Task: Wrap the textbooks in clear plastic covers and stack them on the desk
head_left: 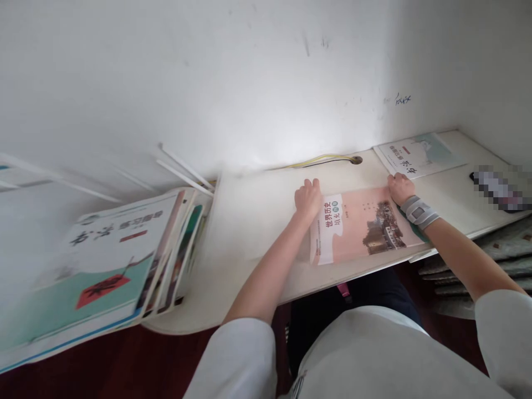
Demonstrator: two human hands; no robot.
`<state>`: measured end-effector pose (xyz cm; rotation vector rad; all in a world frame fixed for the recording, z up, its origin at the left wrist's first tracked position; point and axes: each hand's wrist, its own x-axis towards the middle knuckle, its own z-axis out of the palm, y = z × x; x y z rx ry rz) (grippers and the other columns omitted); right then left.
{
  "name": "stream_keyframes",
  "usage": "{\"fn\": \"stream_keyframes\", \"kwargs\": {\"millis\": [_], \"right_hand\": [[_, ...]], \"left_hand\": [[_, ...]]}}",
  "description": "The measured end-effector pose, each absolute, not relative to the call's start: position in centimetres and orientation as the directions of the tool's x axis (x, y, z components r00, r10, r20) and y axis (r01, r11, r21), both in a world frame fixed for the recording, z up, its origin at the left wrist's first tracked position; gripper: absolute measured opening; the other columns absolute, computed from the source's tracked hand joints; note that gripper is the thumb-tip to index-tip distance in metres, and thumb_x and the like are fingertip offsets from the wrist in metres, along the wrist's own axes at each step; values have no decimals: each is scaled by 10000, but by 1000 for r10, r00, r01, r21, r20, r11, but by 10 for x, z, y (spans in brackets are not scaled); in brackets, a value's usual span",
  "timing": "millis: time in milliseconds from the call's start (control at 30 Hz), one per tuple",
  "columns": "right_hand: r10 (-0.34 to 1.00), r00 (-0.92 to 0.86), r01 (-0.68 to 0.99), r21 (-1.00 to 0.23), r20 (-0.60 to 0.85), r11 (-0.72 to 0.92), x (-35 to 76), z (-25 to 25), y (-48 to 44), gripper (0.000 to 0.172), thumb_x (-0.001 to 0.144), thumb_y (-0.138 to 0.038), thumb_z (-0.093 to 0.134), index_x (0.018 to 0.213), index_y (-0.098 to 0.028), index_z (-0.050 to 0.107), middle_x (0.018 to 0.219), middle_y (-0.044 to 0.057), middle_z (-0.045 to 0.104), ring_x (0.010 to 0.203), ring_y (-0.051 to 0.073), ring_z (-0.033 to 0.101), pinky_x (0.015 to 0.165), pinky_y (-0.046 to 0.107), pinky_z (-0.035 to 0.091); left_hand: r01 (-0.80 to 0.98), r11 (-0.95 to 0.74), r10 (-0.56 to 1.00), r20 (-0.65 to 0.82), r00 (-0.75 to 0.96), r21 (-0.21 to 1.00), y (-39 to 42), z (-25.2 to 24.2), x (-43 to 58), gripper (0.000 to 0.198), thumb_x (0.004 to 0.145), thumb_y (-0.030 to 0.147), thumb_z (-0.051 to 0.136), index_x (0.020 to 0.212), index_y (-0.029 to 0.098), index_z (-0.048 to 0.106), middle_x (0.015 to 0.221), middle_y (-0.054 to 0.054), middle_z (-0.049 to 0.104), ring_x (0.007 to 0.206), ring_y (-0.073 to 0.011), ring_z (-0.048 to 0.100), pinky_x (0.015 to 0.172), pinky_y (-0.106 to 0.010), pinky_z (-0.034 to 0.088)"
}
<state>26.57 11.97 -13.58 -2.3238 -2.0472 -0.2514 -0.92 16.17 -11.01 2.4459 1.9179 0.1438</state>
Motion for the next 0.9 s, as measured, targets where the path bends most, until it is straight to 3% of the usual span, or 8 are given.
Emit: {"fn": "stream_keyframes", "kwargs": {"millis": [133,233,300,400,533,700,800,900], "right_hand": [[979,107,990,75,174,-122,269,-141,120,379,854,-112,298,1087,-54,591,1037,230,576,986,291,525,769,374,423],[981,106,990,73,161,-118,271,-140,120,391,858,-109,284,1098,-52,589,1048,236,574,997,298,520,787,389,421],[985,104,990,77,134,-115,271,-135,119,411,872,-105,246,1096,-45,585,1056,241,571,1010,303,521,799,392,416],[987,137,987,75,87,-144,264,-121,117,422,871,-88,231,1115,-38,572,1078,256,563,1019,315,521,799,407,410],[970,64,996,43,233,-76,224,-101,108,432,901,-138,245,1241,-27,487,1214,261,515,1115,341,471,909,476,354],[949,-119,954,-231,291,191,148,-110,85,449,950,-325,256,1255,-99,495,1317,158,507,1214,256,444,1032,404,304],[947,-80,914,-356,312,195,132,-128,76,460,957,-343,218,1241,-139,518,1325,119,518,1255,230,421,1054,401,292],[959,-71,900,-397,275,181,139,-139,76,479,959,-356,210,1228,-129,535,1298,114,545,1236,219,447,1054,378,303]], "left_hand": [[888,-458,886,91,454,34,110,-113,7,575,938,421,225,1430,123,235,1514,-159,218,1397,-305,160,1104,-490,179],[825,-555,818,-109,565,112,75,-124,22,752,885,613,150,1457,127,179,1537,-139,139,1410,-331,77,1116,-526,124],[828,-546,816,-139,561,133,63,-133,30,817,856,662,104,1461,117,177,1540,-137,119,1410,-345,44,1118,-553,64],[841,-527,838,-91,538,124,59,-141,34,819,852,661,75,1466,128,171,1543,-120,117,1412,-340,27,1118,-564,7],[838,-530,838,-70,541,131,61,-141,33,781,867,631,102,1464,134,186,1540,-119,141,1409,-344,52,1120,-558,11],[853,-495,850,-108,515,168,65,-135,36,697,885,532,261,1469,163,168,1533,-117,175,1403,-358,87,1110,-576,48],[873,-456,864,-152,481,172,69,-137,39,669,883,448,314,1473,176,155,1532,-103,189,1405,-348,81,1108,-581,74],[883,-446,883,-89,461,144,71,-142,39,626,901,366,261,1472,138,142,1528,-103,203,1406,-343,73,1109,-577,70]]}}
